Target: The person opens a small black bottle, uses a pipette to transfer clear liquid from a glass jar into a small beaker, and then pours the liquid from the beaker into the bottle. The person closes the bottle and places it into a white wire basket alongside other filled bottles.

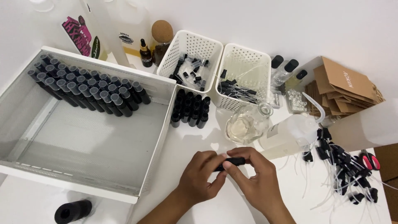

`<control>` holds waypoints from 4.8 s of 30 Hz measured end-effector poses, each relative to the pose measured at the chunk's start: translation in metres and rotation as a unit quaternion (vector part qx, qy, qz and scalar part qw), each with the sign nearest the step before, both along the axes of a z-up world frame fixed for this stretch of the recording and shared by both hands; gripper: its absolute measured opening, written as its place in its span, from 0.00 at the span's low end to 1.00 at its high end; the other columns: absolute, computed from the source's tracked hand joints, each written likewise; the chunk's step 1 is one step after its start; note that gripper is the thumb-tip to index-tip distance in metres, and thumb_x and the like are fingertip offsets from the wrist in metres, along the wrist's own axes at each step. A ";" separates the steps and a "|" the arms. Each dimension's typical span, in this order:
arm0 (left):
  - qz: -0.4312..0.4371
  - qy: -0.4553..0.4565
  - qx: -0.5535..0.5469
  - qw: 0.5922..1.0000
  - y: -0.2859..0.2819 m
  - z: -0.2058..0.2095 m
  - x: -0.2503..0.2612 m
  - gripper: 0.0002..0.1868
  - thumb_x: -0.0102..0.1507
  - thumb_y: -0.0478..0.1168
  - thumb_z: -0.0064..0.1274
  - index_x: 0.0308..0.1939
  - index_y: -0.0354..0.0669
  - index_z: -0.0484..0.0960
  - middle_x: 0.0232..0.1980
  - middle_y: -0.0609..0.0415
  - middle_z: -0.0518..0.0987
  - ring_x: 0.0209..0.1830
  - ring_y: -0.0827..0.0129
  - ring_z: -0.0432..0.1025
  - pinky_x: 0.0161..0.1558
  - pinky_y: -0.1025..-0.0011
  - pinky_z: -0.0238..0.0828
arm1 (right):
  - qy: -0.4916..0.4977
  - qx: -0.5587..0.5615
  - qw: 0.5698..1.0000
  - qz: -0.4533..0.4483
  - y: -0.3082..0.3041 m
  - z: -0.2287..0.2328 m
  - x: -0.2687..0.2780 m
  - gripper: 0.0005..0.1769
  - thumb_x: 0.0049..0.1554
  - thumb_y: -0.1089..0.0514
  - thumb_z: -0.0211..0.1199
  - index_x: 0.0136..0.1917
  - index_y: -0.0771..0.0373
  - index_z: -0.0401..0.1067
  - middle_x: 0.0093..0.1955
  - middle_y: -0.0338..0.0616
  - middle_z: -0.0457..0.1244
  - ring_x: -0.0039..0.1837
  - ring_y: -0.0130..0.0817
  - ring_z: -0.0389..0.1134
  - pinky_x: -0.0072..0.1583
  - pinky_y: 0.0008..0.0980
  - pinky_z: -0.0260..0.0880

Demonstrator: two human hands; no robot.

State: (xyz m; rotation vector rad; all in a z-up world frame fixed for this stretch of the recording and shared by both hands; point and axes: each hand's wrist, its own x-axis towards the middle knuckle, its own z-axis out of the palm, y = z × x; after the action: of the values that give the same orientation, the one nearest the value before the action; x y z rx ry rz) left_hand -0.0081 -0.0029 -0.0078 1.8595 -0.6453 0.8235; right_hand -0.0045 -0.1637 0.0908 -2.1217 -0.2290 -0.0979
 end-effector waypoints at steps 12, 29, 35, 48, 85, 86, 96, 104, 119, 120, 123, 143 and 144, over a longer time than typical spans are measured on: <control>0.008 -0.028 0.010 1.000 -0.003 0.003 0.001 0.15 0.65 0.36 0.58 0.55 0.42 0.81 0.45 0.50 0.75 0.34 0.63 0.70 0.42 0.68 0.73 | -0.052 -0.181 0.980 0.064 -0.022 -0.019 0.003 0.16 0.56 0.41 0.64 0.43 0.55 0.78 0.41 0.30 0.73 0.43 0.27 0.74 0.41 0.29 0.73; -0.017 -0.018 0.036 0.999 -0.005 0.013 0.003 0.11 0.71 0.40 0.47 0.53 0.37 0.78 0.45 0.47 0.77 0.40 0.60 0.71 0.42 0.66 0.72 | -0.023 -0.236 0.971 0.038 -0.039 -0.034 0.005 0.25 0.51 0.30 0.70 0.40 0.50 0.67 0.27 0.32 0.63 0.30 0.30 0.61 0.37 0.33 0.62; -0.033 0.025 -0.002 0.999 -0.002 0.007 0.006 0.17 0.73 0.46 0.43 0.55 0.36 0.78 0.47 0.48 0.76 0.45 0.60 0.74 0.46 0.67 0.75 | -0.107 -0.136 0.972 0.158 -0.038 -0.007 0.003 0.16 0.61 0.56 0.59 0.63 0.52 0.71 0.57 0.32 0.72 0.51 0.30 0.76 0.49 0.30 0.75; -0.023 0.004 0.024 0.999 -0.001 0.013 0.007 0.13 0.73 0.39 0.44 0.56 0.35 0.75 0.50 0.44 0.75 0.44 0.56 0.71 0.47 0.63 0.72 | -0.021 -0.135 0.983 0.126 -0.027 0.015 0.003 0.21 0.57 0.47 0.63 0.64 0.48 0.72 0.56 0.29 0.70 0.43 0.25 0.75 0.36 0.27 0.78; -0.120 0.195 -0.006 0.974 -0.015 0.045 -0.025 0.21 0.75 0.49 0.29 0.65 0.39 0.65 0.56 0.47 0.71 0.50 0.59 0.64 0.58 0.63 0.59 | -0.103 0.010 0.980 0.172 -0.026 -0.001 -0.002 0.21 0.58 0.54 0.66 0.64 0.54 0.79 0.61 0.40 0.62 0.66 0.33 0.65 0.67 0.33 0.65; -0.121 0.209 -0.007 0.970 -0.015 0.043 -0.025 0.25 0.75 0.53 0.28 0.64 0.37 0.66 0.55 0.46 0.75 0.53 0.59 0.64 0.58 0.63 0.61 | -0.087 0.014 0.981 0.173 -0.024 0.002 -0.003 0.19 0.59 0.52 0.64 0.62 0.54 0.79 0.65 0.37 0.64 0.69 0.34 0.65 0.68 0.35 0.64; 0.118 0.045 -0.014 0.992 -0.024 0.042 -0.027 0.19 0.59 0.27 0.44 0.51 0.45 0.80 0.45 0.63 0.84 0.47 0.74 0.78 0.48 0.69 0.48 | -0.255 0.035 0.959 0.119 -0.004 -0.004 -0.015 0.14 0.55 0.60 0.68 0.55 0.60 0.80 0.59 0.38 0.73 0.68 0.40 0.72 0.69 0.37 0.71; 0.139 -0.032 0.006 0.990 -0.021 0.049 -0.027 0.06 0.66 0.34 0.45 0.43 0.41 0.78 0.39 0.57 0.81 0.37 0.71 0.76 0.48 0.69 0.54 | -0.258 0.039 0.956 0.134 -0.004 0.001 -0.014 0.14 0.54 0.60 0.69 0.55 0.61 0.80 0.58 0.40 0.73 0.67 0.41 0.72 0.68 0.38 0.72; 0.113 0.004 0.356 0.928 0.045 0.157 0.007 0.10 0.66 0.35 0.50 0.51 0.41 0.77 0.51 0.47 0.81 0.48 0.53 0.74 0.49 0.56 0.68 | -0.085 0.058 0.993 0.052 -0.040 0.021 0.002 0.15 0.53 0.54 0.70 0.54 0.57 0.82 0.53 0.35 0.76 0.50 0.25 0.75 0.53 0.25 0.81; 0.111 0.044 0.405 0.906 0.052 0.165 0.018 0.09 0.66 0.35 0.49 0.51 0.42 0.76 0.48 0.47 0.80 0.44 0.54 0.73 0.45 0.56 0.69 | -0.096 0.061 0.991 0.065 -0.040 0.022 0.002 0.15 0.54 0.55 0.70 0.54 0.57 0.81 0.53 0.35 0.75 0.51 0.26 0.75 0.53 0.25 0.81; 0.201 -0.019 0.484 0.852 0.074 0.151 0.106 0.13 0.55 0.32 0.49 0.43 0.48 0.77 0.38 0.54 0.79 0.36 0.54 0.74 0.34 0.55 0.69 | -0.104 0.052 0.990 0.080 -0.043 0.022 0.002 0.15 0.54 0.54 0.70 0.55 0.56 0.80 0.53 0.35 0.75 0.46 0.27 0.74 0.52 0.25 0.79; 0.247 0.438 0.514 0.695 0.055 0.019 0.349 0.09 0.62 0.28 0.51 0.42 0.43 0.82 0.41 0.54 0.81 0.39 0.59 0.78 0.37 0.66 0.74 | 0.012 0.013 0.997 0.079 -0.044 0.032 -0.007 0.18 0.55 0.48 0.68 0.59 0.48 0.81 0.52 0.30 0.75 0.49 0.26 0.74 0.43 0.24 0.72; 0.238 0.471 0.497 0.689 0.054 0.023 0.350 0.12 0.63 0.27 0.50 0.47 0.40 0.84 0.45 0.50 0.82 0.43 0.56 0.79 0.39 0.63 0.79 | -0.003 0.010 0.997 0.079 -0.045 0.030 -0.007 0.18 0.56 0.47 0.68 0.59 0.48 0.81 0.51 0.30 0.74 0.48 0.27 0.72 0.45 0.25 0.71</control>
State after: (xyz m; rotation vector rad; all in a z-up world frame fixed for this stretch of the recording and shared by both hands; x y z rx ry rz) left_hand 0.3422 0.0509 0.0151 3.1077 0.1847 -0.4522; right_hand -0.0119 -0.2086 0.1210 -2.0752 -0.3981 -0.0139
